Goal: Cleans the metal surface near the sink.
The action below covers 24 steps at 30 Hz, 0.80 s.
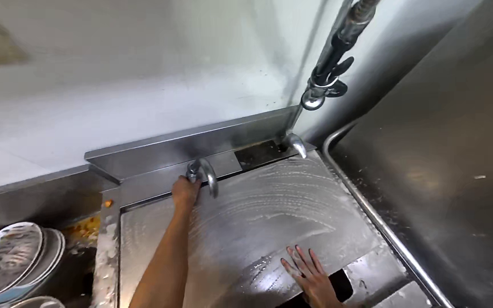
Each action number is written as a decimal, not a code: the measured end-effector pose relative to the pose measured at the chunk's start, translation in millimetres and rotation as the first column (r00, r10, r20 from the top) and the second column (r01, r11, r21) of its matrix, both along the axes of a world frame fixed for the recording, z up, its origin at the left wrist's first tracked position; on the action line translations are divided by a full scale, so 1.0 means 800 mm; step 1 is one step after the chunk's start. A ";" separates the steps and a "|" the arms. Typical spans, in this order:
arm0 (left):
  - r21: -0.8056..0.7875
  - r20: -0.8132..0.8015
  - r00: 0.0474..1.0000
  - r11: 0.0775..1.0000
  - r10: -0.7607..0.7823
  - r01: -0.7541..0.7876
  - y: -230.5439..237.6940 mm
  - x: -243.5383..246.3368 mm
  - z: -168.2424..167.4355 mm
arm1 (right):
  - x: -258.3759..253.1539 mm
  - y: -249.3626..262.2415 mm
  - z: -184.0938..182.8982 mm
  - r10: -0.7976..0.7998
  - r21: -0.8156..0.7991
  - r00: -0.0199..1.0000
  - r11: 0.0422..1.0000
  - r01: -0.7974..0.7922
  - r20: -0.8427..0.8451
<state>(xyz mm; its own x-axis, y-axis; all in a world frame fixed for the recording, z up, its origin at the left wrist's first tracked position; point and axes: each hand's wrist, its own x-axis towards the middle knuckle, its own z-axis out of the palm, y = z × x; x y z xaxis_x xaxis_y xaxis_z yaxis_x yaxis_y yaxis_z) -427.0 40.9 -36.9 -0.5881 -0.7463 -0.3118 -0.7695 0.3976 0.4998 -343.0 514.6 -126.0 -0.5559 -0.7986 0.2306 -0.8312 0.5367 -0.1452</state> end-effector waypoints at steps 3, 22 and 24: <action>0.027 0.120 0.993 1.000 -0.019 0.016 -0.008 -0.009 0.002 | 0.003 -0.001 -0.002 -0.011 -0.006 1.000 1.000 0.011 0.006; 0.594 0.056 -0.375 0.271 0.925 0.757 0.064 -0.073 -0.039 | 0.004 -0.002 0.007 -0.008 0.079 1.000 0.997 0.007 0.013; 0.642 -0.042 -0.323 0.273 0.946 0.717 0.077 -0.068 -0.035 | 0.005 -0.002 0.005 -0.007 0.067 1.000 0.998 0.006 0.003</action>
